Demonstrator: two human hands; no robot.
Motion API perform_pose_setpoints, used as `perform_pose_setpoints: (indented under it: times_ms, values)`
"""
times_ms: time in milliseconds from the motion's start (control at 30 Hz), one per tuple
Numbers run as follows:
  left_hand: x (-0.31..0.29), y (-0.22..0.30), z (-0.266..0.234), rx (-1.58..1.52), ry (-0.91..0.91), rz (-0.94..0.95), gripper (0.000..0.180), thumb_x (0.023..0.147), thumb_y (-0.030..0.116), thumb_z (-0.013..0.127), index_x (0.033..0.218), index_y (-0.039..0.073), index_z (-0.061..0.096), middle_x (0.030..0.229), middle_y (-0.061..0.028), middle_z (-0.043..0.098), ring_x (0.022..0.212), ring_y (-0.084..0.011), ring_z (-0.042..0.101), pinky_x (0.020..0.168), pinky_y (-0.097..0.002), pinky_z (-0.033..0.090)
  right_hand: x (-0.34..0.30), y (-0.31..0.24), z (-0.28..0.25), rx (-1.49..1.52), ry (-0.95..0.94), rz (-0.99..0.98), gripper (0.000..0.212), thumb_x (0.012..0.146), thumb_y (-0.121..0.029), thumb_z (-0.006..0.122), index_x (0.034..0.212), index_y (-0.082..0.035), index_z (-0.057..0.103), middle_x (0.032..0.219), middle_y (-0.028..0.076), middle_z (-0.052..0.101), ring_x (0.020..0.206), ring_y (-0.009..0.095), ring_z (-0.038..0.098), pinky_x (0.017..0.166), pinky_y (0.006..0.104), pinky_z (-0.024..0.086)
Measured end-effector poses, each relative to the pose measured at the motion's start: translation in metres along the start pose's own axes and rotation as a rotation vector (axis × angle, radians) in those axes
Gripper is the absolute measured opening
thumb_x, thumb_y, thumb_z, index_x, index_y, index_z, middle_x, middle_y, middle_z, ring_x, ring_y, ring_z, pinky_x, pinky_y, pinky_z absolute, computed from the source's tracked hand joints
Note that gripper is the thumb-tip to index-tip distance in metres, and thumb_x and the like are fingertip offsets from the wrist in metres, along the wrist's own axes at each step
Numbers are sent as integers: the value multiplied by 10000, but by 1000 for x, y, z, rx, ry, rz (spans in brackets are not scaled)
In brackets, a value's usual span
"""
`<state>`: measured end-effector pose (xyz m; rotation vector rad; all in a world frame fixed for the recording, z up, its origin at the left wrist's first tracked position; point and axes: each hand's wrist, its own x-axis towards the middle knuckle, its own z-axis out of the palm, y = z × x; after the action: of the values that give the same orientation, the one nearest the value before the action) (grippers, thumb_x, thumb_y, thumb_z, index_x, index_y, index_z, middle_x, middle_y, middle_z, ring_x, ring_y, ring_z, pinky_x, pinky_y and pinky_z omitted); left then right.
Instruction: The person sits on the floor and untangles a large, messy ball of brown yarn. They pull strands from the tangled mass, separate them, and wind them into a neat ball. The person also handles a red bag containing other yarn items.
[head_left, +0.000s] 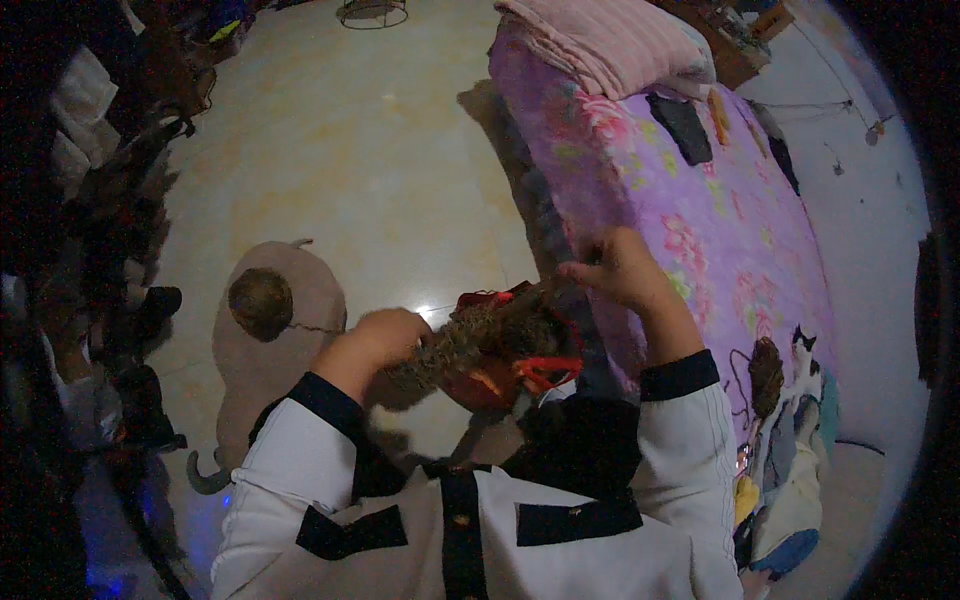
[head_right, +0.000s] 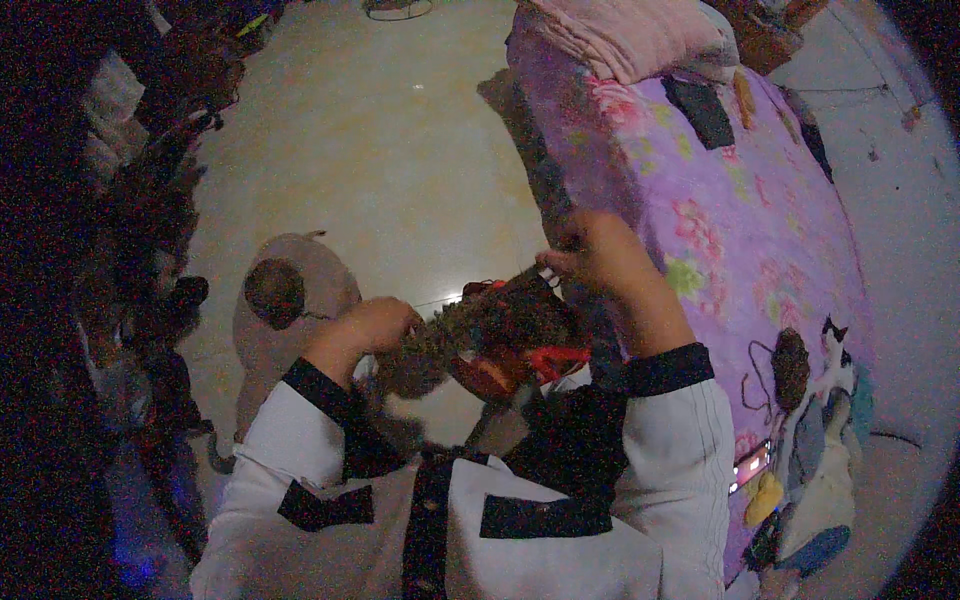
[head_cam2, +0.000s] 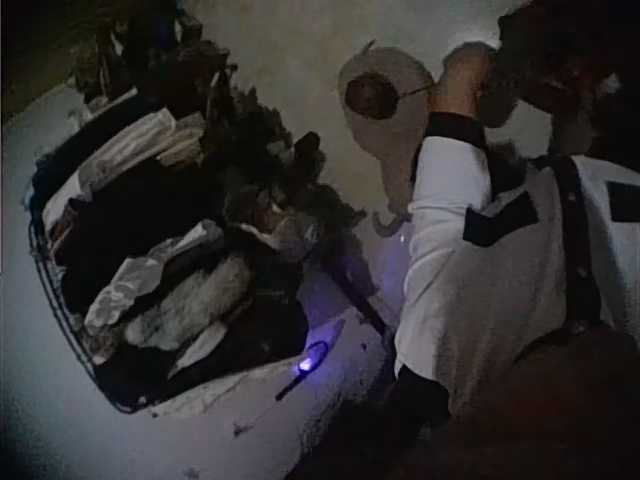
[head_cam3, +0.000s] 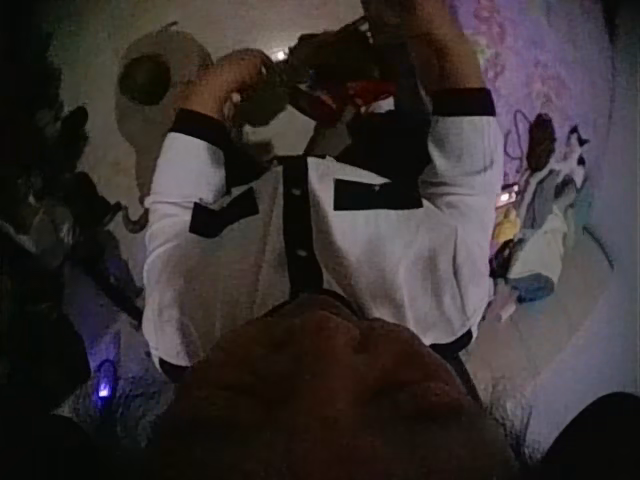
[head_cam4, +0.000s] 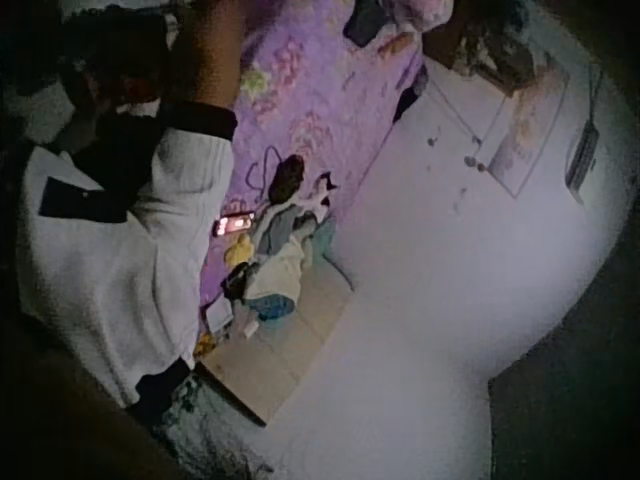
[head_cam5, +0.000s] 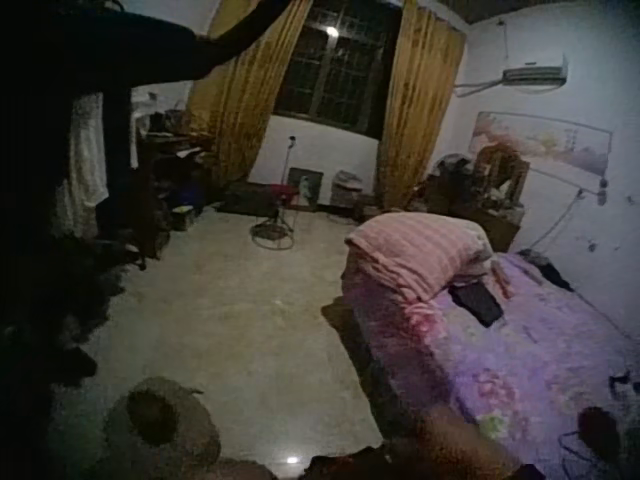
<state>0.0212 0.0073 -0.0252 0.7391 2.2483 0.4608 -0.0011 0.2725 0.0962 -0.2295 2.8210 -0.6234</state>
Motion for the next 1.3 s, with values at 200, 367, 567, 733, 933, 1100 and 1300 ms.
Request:
perform_pose_setpoints:
  times_ms: [200, 367, 567, 733, 933, 1100, 1300]
  values:
    - [3, 10, 17, -673, -15, 348, 389, 704, 117, 560, 1070, 5, 493, 983, -160, 560, 836, -276, 557, 736, -321, 434, -7, -11, 0, 653, 197, -113, 193, 638, -97, 686, 753, -72, 533, 592, -27, 450, 546, 91, 421, 514, 237, 361]
    - [-37, 17, -15, -1983, 316, 334, 377, 774, 165, 517, 1111, 4, 464, 1026, -126, 543, 898, -261, 535, 790, -311, 423, -4, 5, 26, 562, 375, -364, 208, 657, -85, 672, 824, -77, 549, 689, 13, 501, 627, 114, 491, 603, 226, 403]
    - [-33, 6, -30, -2013, 659, 492, 391, 794, 189, 488, 1141, 18, 432, 1077, -121, 504, 942, -252, 508, 809, -317, 415, 5, 90, 121, 600, -32, 123, 384, 656, -43, 641, 1020, -74, 521, 980, 90, 530, 851, 177, 528, 738, 291, 435]
    - [-52, -12, -32, -1967, 818, 591, 403, 812, 209, 465, 1167, 29, 405, 1120, -116, 471, 978, -245, 484, 825, -322, 408, 7, 92, 213, 322, 44, 59, 463, 640, -68, 645, 1075, -51, 484, 1047, 150, 501, 956, 258, 497, 808, 333, 406]
    - [-50, -34, -30, -1951, 884, 702, 417, 832, 234, 437, 1198, 43, 372, 1170, -111, 431, 1022, -236, 456, 843, -328, 400, 19, 93, 283, 133, -79, -45, 695, 591, -156, 678, 1208, -103, 364, 1221, 203, 352, 1116, 356, 350, 909, 397, 327]
    - [-54, -48, -32, -1926, 927, 735, 429, 850, 254, 413, 1224, 55, 345, 1213, -106, 398, 1059, -229, 433, 859, -333, 393, 20, 65, 307, 89, -35, -130, 703, 601, -148, 662, 1223, -145, 335, 1209, 208, 365, 1117, 371, 345, 898, 411, 333]
    - [-39, -53, -31, -1879, 953, 696, 424, 867, 261, 381, 1239, 65, 323, 1234, -105, 375, 1080, -228, 414, 864, -342, 389, 30, 90, 349, 746, -69, 87, 544, 656, -107, 635, 1144, -117, 396, 1042, 164, 508, 926, 268, 502, 764, 337, 412]
